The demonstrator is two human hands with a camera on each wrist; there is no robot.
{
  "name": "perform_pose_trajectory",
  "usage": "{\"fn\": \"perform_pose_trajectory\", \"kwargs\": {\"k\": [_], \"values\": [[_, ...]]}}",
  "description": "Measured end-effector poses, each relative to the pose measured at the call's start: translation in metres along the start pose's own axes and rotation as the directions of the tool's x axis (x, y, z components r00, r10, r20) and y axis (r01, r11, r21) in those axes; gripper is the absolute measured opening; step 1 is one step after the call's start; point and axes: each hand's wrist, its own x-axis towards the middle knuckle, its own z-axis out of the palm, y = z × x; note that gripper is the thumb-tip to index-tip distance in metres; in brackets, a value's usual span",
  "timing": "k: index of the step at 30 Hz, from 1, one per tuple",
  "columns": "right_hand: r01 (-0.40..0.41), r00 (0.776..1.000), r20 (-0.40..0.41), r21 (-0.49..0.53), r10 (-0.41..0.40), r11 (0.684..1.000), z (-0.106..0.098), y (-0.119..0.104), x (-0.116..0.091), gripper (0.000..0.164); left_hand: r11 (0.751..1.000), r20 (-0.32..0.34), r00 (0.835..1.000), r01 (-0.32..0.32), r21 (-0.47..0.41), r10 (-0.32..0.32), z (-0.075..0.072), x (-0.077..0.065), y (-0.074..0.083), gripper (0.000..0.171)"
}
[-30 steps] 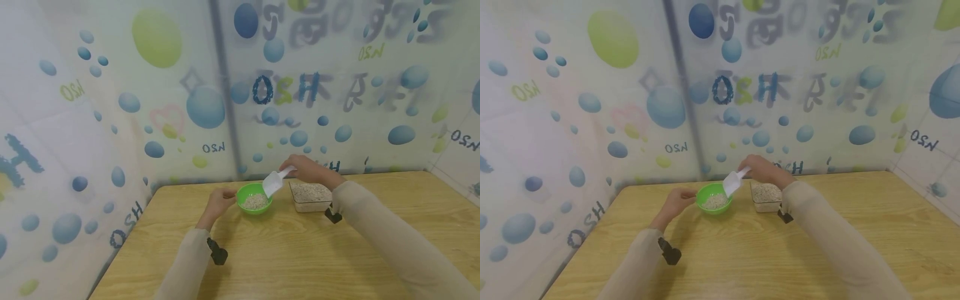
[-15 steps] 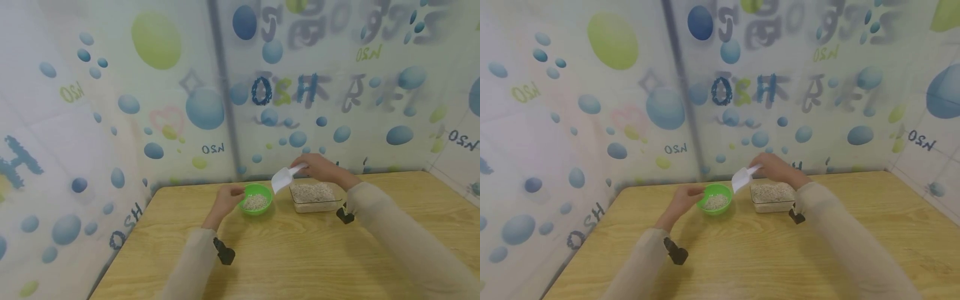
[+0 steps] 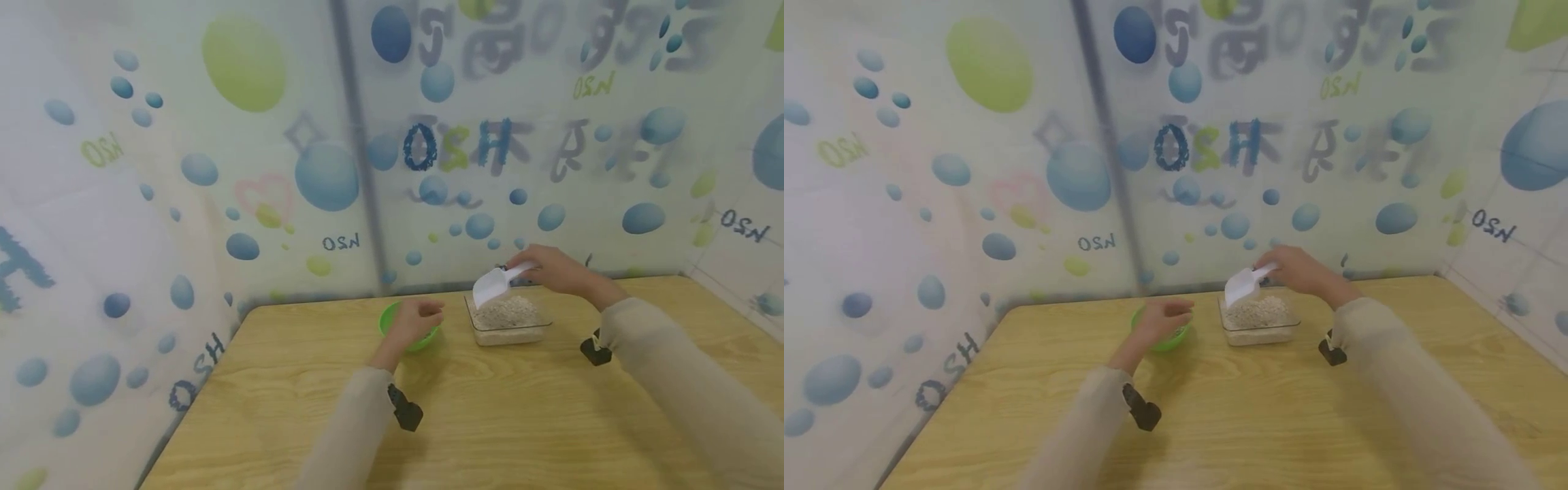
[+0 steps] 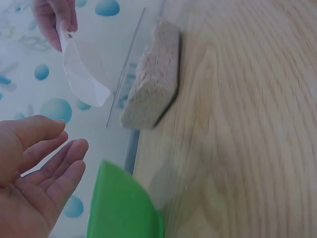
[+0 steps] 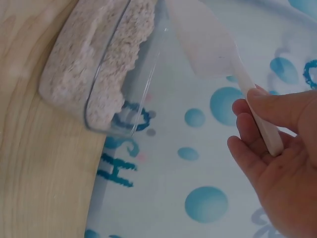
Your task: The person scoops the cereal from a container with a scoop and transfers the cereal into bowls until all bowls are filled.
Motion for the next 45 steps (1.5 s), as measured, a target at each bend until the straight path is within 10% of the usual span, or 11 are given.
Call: {"fn": "perform_pose_trajectory", "kwargs": {"k": [22, 45], "values": [[-0.03, 1.0, -0.007, -0.15, 0.029, 0.988, 0.001, 0.033, -0.01, 0.018, 0.998, 0.001, 1.0, 0.023, 0.059, -0.023, 0.055, 0.021, -0.005, 0.024], [-0.07, 0.997, 0.025, -0.022, 0.071, 0.997, 0.032, 0.046, -0.01, 0.022, 0.997, -0.02, 0.998, 0.055, -0.045, -0.056, 0.067, 0.021, 0.0, 0.03]]}}
